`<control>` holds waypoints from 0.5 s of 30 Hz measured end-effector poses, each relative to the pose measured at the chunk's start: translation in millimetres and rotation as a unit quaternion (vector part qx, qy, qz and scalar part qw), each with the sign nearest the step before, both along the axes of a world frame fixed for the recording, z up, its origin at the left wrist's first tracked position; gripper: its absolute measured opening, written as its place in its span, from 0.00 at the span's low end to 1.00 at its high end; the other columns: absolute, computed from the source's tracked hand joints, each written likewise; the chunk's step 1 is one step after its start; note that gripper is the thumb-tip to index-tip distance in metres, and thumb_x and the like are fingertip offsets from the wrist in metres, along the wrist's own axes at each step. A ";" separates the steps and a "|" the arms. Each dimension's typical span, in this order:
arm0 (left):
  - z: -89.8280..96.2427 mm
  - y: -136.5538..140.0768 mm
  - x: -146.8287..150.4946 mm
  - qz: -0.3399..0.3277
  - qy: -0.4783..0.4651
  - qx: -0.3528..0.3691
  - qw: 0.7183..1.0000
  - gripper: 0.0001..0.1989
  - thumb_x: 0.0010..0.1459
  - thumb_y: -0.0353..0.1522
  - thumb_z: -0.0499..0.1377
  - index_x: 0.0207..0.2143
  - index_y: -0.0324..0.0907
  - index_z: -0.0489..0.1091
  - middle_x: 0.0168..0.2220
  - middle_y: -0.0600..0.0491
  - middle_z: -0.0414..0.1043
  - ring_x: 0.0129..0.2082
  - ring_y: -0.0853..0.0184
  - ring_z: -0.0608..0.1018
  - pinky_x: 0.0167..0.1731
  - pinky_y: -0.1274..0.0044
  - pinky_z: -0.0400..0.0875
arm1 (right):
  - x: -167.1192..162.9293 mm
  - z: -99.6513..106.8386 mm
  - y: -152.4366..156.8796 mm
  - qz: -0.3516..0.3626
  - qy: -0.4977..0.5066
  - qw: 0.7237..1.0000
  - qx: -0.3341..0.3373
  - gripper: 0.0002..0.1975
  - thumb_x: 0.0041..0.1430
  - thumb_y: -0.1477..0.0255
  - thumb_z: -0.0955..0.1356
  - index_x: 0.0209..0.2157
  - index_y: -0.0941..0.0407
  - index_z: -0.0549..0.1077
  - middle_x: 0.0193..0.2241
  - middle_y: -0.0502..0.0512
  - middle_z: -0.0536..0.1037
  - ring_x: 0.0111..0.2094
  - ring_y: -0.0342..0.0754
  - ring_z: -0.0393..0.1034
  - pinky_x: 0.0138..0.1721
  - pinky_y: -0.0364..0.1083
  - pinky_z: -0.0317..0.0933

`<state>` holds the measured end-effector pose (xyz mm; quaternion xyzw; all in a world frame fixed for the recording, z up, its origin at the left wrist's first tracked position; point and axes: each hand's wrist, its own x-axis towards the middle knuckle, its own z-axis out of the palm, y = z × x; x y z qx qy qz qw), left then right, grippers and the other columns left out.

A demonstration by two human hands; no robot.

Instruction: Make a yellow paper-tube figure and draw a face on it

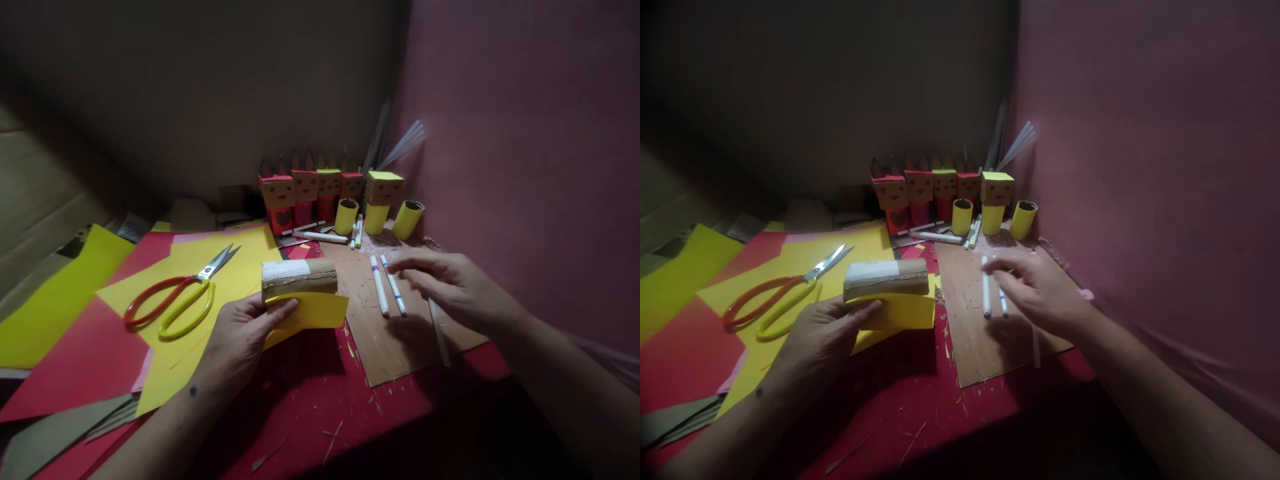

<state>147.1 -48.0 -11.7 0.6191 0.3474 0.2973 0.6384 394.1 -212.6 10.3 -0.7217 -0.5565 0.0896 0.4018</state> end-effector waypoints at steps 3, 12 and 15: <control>-1.5 -0.2 0.2 -0.006 -0.007 -0.003 1.000 0.20 0.42 0.45 0.76 0.35 0.42 0.85 0.38 0.47 0.87 0.46 0.51 0.85 0.49 0.67 0.81 | -37.6 3.4 33.5 0.049 0.348 0.936 -0.008 0.08 0.56 0.69 0.70 0.36 0.54 0.81 0.40 0.57 0.83 0.28 0.44 0.73 0.23 0.43 0.63; -1.6 -0.7 0.1 -0.024 0.021 0.019 0.999 0.21 0.42 0.48 0.75 0.33 0.43 0.85 0.35 0.47 0.87 0.42 0.48 0.85 0.46 0.62 0.81 | -56.6 -7.8 68.9 0.078 0.639 0.763 -0.061 0.17 0.62 0.59 0.69 0.25 0.56 0.74 0.20 0.50 0.72 0.18 0.40 0.64 0.16 0.38 0.53; -1.5 -1.9 -0.4 -0.023 0.043 0.036 0.998 0.21 0.45 0.49 0.72 0.33 0.42 0.85 0.36 0.47 0.87 0.40 0.49 0.86 0.45 0.64 0.81 | -57.4 -14.9 68.1 0.114 0.622 0.774 -0.031 0.20 0.57 0.54 0.72 0.25 0.56 0.75 0.21 0.51 0.73 0.21 0.41 0.63 0.20 0.40 0.54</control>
